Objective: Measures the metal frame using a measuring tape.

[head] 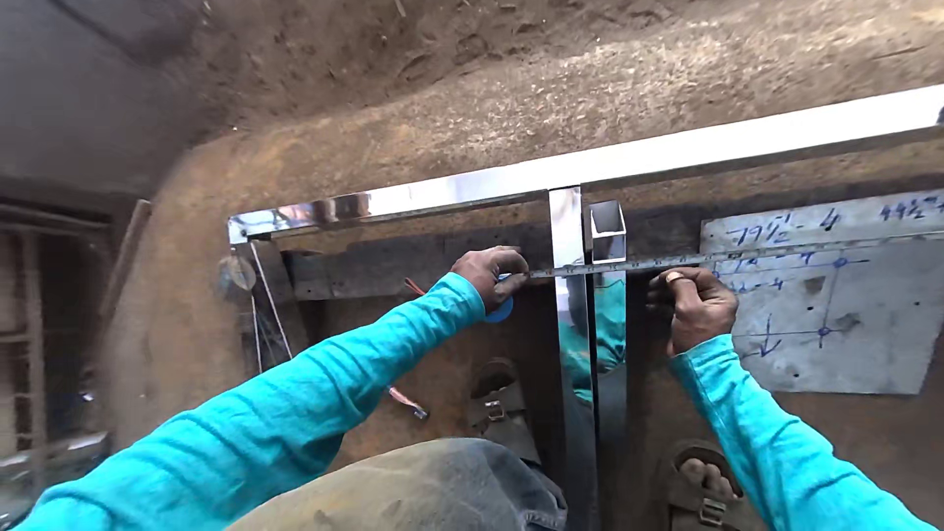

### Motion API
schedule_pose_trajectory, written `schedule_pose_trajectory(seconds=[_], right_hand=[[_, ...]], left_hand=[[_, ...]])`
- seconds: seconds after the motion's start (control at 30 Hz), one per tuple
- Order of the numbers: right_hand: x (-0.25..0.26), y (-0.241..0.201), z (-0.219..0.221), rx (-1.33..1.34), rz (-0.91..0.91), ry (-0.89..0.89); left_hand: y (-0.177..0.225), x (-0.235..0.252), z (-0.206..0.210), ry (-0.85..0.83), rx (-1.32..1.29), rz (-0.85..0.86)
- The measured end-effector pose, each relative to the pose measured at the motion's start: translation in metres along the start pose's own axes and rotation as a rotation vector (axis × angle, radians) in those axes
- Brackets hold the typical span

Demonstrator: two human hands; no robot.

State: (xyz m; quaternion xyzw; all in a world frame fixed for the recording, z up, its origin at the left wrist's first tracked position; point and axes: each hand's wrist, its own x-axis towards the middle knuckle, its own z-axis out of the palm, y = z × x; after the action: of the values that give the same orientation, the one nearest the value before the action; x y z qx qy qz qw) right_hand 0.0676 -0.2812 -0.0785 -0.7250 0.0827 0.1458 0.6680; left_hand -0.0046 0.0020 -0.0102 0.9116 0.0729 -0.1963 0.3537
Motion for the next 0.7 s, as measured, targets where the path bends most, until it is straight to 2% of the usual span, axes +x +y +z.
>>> schedule_pose_trajectory(seconds=[0.2,0.23,0.33,0.37,0.57,0.7], right_hand=[[-0.006,0.006,0.012,-0.016,-0.005,0.133],[-0.008,0.006,0.014,-0.043,-0.019,0.128],[-0.017,0.009,0.015,-0.22,-0.122,-0.069],[-0.018,0.01,0.016,-0.235,-0.116,-0.08],[-0.013,0.017,0.013,-0.095,-0.038,0.08],[-0.017,0.016,0.017,-0.206,-0.098,0.013]], left_hand=[[0.002,0.0,-0.002,0.01,0.004,0.016],[0.001,0.0,-0.002,0.009,0.004,0.016],[-0.003,0.002,0.0,0.009,-0.005,0.024],[-0.003,0.002,0.0,0.005,-0.007,0.023],[-0.006,0.002,0.002,0.036,-0.007,0.045],[-0.003,0.003,0.0,0.018,-0.005,0.019]])
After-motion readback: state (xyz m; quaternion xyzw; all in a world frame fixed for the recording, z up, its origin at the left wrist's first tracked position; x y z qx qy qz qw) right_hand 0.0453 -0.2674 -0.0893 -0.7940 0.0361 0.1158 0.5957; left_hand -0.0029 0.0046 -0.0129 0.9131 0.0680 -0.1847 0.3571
